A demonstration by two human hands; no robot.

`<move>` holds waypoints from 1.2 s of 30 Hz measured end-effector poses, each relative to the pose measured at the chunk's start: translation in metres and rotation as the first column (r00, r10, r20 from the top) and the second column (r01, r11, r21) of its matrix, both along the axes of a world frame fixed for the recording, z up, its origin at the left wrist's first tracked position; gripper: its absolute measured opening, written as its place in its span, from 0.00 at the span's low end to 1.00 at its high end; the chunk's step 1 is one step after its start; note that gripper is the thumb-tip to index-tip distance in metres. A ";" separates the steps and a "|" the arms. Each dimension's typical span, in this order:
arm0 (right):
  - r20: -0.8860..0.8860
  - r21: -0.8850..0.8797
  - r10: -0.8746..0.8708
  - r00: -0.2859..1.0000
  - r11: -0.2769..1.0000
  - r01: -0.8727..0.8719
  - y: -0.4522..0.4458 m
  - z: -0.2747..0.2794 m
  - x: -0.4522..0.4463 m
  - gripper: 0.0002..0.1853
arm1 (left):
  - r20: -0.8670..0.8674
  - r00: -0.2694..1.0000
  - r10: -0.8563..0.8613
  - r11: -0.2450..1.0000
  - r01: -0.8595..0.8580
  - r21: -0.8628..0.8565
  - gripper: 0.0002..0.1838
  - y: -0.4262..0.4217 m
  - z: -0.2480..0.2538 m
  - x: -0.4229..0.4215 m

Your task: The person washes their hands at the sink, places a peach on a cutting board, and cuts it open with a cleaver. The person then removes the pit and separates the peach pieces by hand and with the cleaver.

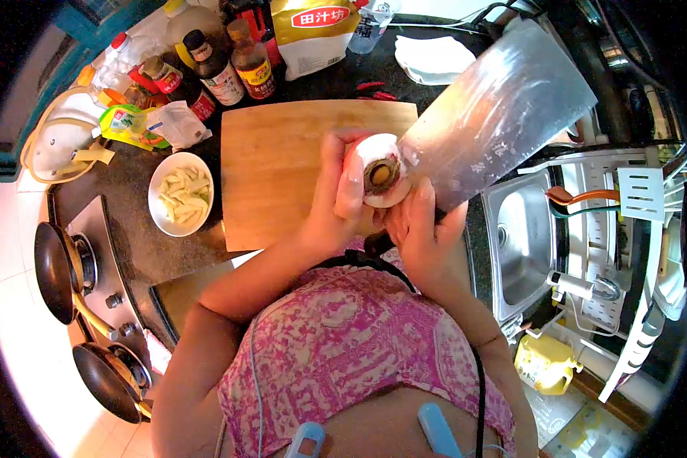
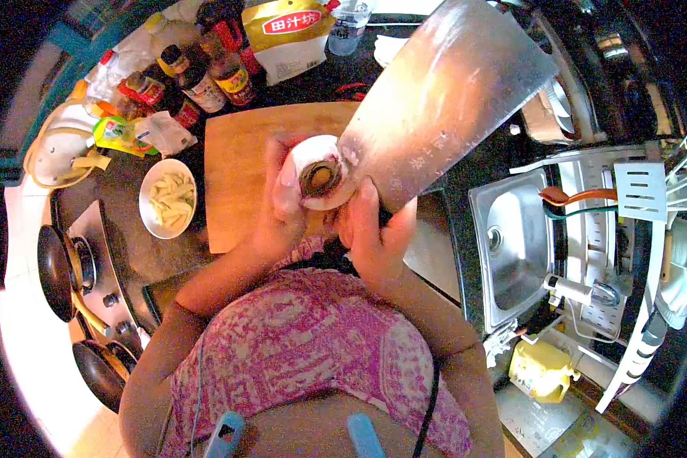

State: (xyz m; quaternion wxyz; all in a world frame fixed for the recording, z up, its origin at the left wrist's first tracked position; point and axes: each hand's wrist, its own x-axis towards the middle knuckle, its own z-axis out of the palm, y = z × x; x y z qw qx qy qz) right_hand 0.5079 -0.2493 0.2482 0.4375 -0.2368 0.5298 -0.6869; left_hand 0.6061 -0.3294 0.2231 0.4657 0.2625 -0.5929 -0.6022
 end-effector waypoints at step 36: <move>-0.296 -0.124 0.050 0.954 0.988 -0.090 0.005 0.014 -0.003 0.09 | -0.244 0.961 -0.132 0.954 0.190 0.232 0.28 -0.004 0.007 0.012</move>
